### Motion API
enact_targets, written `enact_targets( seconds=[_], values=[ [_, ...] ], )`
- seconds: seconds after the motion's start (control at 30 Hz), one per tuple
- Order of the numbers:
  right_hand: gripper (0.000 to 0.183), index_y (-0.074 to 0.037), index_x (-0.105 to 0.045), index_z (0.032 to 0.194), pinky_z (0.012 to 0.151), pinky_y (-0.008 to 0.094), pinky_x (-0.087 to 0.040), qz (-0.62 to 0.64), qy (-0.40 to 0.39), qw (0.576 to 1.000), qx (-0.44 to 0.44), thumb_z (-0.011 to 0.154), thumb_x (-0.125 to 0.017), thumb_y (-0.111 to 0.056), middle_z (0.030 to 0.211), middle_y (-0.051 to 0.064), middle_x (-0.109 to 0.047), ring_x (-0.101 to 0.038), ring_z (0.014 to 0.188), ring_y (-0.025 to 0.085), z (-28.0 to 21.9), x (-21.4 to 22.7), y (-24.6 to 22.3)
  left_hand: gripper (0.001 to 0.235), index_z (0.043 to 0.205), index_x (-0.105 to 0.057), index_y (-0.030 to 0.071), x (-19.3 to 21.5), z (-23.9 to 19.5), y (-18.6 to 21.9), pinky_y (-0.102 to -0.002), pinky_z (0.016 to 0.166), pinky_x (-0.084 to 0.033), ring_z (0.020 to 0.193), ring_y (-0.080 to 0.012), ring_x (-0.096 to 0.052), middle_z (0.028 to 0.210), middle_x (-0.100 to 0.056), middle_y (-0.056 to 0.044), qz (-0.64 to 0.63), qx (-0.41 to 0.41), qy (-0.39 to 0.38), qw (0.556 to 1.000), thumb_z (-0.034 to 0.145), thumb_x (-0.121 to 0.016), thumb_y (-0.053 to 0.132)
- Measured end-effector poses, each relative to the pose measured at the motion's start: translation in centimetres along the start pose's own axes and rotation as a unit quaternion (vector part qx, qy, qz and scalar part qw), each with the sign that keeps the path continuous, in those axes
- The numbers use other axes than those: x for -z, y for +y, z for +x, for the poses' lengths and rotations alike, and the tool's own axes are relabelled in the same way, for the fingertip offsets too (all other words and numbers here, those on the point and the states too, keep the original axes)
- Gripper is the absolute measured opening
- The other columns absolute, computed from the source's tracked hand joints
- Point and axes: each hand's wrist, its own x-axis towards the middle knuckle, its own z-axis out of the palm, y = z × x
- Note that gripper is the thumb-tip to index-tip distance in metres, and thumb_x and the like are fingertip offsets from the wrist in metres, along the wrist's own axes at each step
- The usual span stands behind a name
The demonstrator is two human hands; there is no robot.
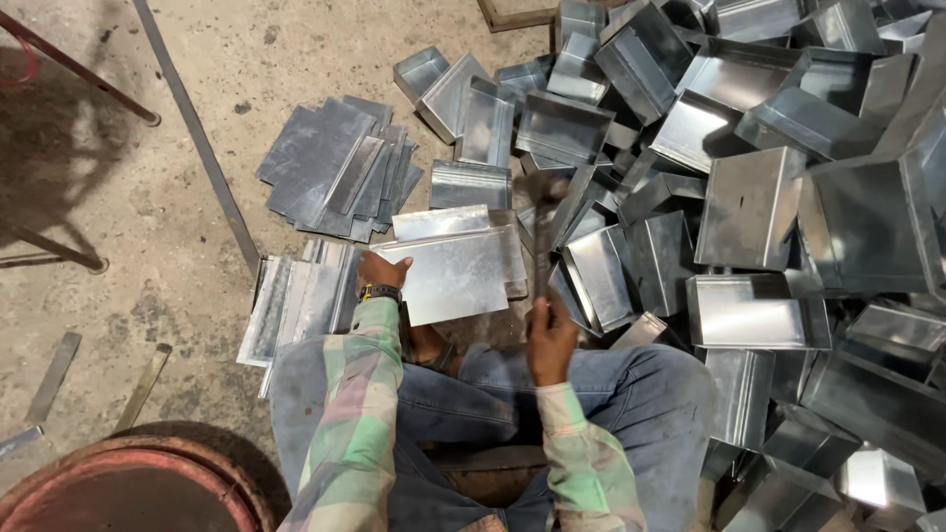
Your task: The person sits on the floor and uses a hammer to strike and fold metal sheets, joining them to form small rectangular boxes.
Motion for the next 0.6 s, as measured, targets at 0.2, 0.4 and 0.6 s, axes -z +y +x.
enact_targets(
  seconds=[0.2,0.4,0.6],
  values=[
    [0.037,-0.002,-0.063,0.135,0.057,0.031,-0.041,0.074,0.042,0.995,0.06,0.105,-0.059,-0.021,0.074,0.004,-0.06,-0.051,0.063,0.012,1.5,-0.7,-1.7,0.1,0.137,-0.047,-0.007,0.0,0.2,0.2,-0.057,0.095,-0.054,0.113,-0.0481,-0.066,0.123,-0.065,-0.033,0.021,-0.004,0.01,1.0,0.07,-0.092,0.052],
    [0.038,-0.001,-0.067,0.131,0.064,0.032,-0.049,-0.097,-0.009,0.995,-0.009,0.104,-0.063,-0.028,0.08,0.007,-0.07,-0.061,0.07,0.013,1.0,-2.0,5.3,0.103,0.139,-0.044,-0.008,-0.1,1.2,-0.2,-0.057,0.094,-0.056,0.112,-0.0467,-0.068,0.122,-0.067,-0.033,0.013,0.002,0.003,1.0,0.071,-0.09,0.054],
    [0.047,0.003,-0.065,0.139,0.055,0.036,-0.038,0.087,0.016,0.995,-0.039,0.105,-0.058,-0.028,0.076,0.01,-0.057,-0.047,0.061,0.016,1.8,-0.1,1.4,0.105,0.139,-0.045,-0.006,-1.2,1.7,-1.0,-0.057,0.095,-0.054,0.113,-0.0481,-0.066,0.124,-0.065,-0.034,0.015,-0.008,0.01,1.0,0.069,-0.092,0.055]
  ],
)
